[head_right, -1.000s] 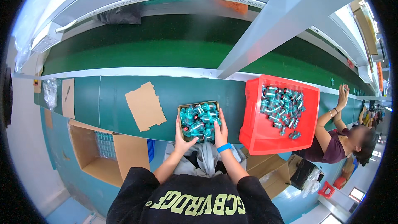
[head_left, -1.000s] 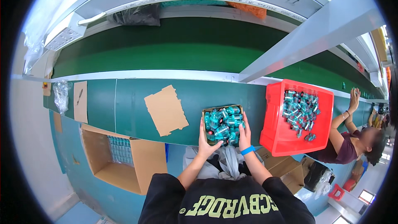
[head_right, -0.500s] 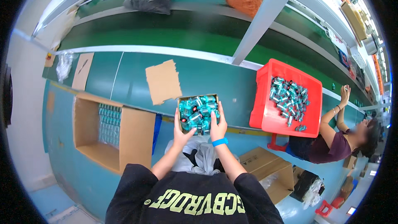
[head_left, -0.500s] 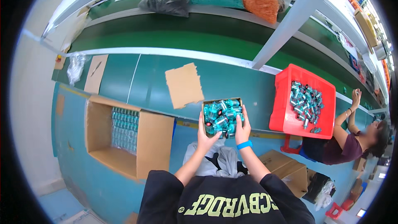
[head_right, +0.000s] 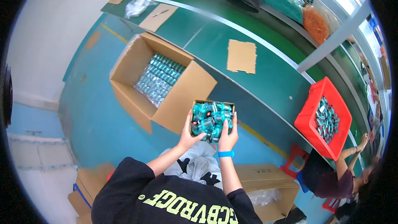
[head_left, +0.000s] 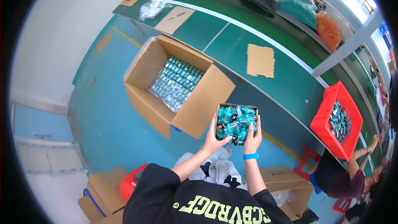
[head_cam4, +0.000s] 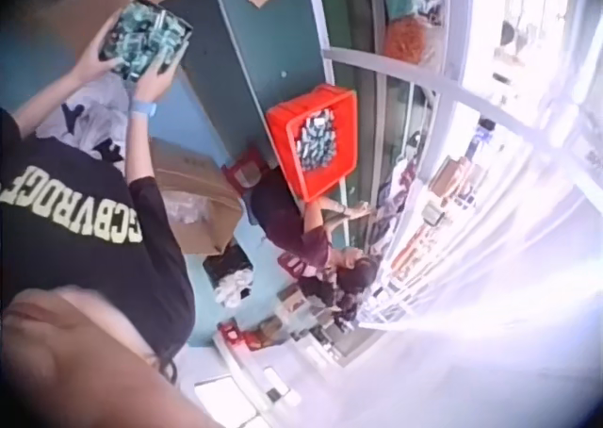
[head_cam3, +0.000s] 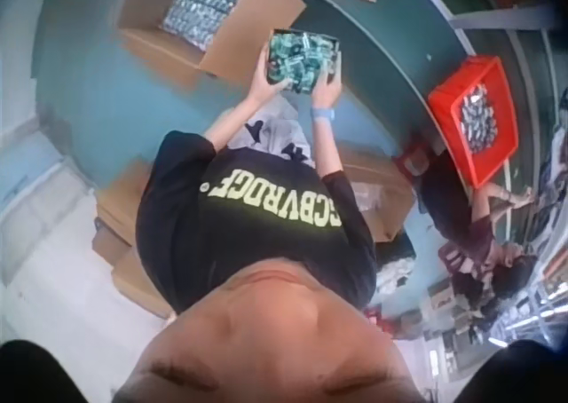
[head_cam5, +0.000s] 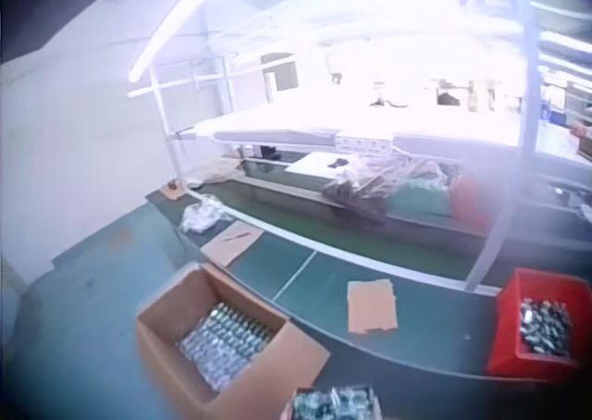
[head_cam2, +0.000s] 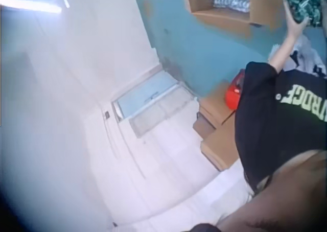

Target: The person packs cylindrical components from a small box into a large cardboard box by hand, refills the small box with components from a red container on an assembly table, and places additional components into rows inside the large box.

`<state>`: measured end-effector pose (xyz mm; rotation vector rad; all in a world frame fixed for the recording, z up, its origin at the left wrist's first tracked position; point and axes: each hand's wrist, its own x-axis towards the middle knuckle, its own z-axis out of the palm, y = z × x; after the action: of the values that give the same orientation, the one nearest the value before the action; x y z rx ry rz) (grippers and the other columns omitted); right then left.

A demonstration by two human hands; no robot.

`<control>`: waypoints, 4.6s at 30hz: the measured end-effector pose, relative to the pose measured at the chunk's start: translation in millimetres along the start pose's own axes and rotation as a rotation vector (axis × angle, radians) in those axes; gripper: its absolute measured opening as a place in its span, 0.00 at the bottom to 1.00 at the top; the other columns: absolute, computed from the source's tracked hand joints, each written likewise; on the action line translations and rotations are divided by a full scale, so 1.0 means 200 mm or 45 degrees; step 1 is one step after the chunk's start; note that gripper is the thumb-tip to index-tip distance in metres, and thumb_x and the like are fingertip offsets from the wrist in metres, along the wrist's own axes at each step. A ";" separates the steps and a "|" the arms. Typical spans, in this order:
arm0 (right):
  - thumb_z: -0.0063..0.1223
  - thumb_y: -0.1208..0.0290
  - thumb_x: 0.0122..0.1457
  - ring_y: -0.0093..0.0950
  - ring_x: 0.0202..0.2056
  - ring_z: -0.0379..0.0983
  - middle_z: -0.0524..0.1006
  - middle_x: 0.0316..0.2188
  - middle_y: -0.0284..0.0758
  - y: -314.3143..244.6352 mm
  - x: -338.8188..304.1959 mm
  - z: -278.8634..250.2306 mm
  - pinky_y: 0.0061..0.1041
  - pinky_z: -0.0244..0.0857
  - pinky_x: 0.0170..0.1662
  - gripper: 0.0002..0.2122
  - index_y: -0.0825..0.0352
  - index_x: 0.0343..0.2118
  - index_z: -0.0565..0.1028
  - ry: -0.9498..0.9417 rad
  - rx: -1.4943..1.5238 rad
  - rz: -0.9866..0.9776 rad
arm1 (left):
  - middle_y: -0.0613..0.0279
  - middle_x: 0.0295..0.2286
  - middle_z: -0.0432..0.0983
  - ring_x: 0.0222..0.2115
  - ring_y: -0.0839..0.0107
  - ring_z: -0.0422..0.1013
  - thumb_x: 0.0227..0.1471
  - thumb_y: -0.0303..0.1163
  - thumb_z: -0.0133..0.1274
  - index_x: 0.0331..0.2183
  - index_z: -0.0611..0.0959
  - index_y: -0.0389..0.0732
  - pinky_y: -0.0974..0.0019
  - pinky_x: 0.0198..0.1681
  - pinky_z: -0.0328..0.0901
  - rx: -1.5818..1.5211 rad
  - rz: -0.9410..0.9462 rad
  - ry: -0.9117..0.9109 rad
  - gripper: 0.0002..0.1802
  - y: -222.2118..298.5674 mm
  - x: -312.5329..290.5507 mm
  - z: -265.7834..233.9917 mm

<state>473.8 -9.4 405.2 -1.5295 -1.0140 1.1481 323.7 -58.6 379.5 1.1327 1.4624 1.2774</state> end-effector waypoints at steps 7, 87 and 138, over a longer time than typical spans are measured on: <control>0.48 0.69 0.62 0.29 0.53 0.68 0.70 0.54 0.44 -0.05 -0.30 0.43 0.26 0.60 0.55 0.22 0.67 0.59 0.64 -0.107 -0.009 -0.021 | 0.48 0.59 0.53 0.60 0.62 0.54 0.38 0.32 0.64 0.62 0.46 0.31 0.62 0.61 0.51 -0.009 -0.024 0.162 0.57 0.07 -0.18 -0.50; 0.57 0.77 0.43 0.41 0.48 0.64 0.67 0.49 0.41 1.26 0.58 2.66 0.38 0.58 0.51 0.25 0.61 0.50 0.71 0.080 -1.081 -0.606 | 0.45 0.60 0.50 0.61 0.52 0.48 0.46 0.32 0.61 0.60 0.54 0.34 0.54 0.62 0.47 0.286 0.024 -0.353 0.46 -2.03 1.76 -2.02; 0.65 0.83 0.35 0.42 0.46 0.67 0.72 0.43 0.41 1.50 0.63 3.84 0.35 0.64 0.49 0.25 0.68 0.42 0.73 -0.271 -0.798 -0.460 | 0.58 0.45 0.73 0.47 0.71 0.66 0.56 0.33 0.44 0.50 0.73 0.36 0.68 0.50 0.58 -0.416 -1.399 -0.213 0.20 -1.24 1.33 -2.86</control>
<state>-223.1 198.9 -5.4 -1.6103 -1.8365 0.7780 -312.2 65.8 179.6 0.1086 1.3444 0.5677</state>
